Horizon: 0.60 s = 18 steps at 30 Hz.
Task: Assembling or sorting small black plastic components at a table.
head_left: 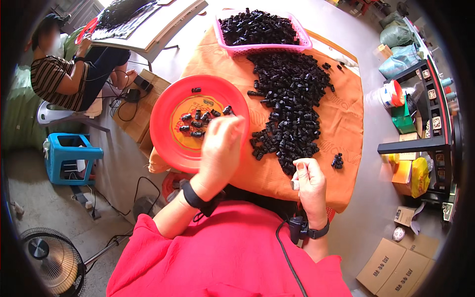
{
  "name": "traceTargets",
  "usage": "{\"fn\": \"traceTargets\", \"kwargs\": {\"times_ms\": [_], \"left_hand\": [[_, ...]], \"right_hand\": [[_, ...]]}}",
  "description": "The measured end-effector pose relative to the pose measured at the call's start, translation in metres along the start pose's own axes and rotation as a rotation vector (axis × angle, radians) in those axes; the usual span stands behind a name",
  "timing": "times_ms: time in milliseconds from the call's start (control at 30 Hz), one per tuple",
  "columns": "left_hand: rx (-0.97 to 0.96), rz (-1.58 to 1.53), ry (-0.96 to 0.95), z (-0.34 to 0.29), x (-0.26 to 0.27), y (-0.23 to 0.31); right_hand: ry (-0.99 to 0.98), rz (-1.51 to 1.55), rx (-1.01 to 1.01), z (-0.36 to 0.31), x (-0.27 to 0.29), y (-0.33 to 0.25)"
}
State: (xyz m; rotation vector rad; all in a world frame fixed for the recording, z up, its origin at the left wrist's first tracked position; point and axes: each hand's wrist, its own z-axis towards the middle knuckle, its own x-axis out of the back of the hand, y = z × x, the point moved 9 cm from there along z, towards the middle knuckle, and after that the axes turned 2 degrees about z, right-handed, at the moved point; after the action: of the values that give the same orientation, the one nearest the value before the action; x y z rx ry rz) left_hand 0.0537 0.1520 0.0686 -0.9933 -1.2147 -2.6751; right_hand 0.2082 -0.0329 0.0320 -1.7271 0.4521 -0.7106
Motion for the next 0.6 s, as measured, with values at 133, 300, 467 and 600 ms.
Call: {"fn": "traceTargets", "kwargs": {"times_ms": [133, 300, 467, 600], "left_hand": [[-0.002, -0.106, -0.287, -0.031, -0.062, 0.029], [-0.061, 0.235, -0.372, -0.041, -0.099, 0.032], [0.026, 0.254, -0.441, -0.054, -0.118, 0.019], [-0.025, 0.205, -0.447, -0.06, -0.109, 0.032]], "right_hand": [[0.016, 0.02, -0.019, 0.0, 0.005, 0.003], [0.054, -0.01, 0.002, -0.005, 0.018, 0.004], [0.075, -0.007, -0.029, -0.01, 0.027, 0.014], [0.075, 0.014, -0.036, -0.008, 0.025, 0.018]]}}
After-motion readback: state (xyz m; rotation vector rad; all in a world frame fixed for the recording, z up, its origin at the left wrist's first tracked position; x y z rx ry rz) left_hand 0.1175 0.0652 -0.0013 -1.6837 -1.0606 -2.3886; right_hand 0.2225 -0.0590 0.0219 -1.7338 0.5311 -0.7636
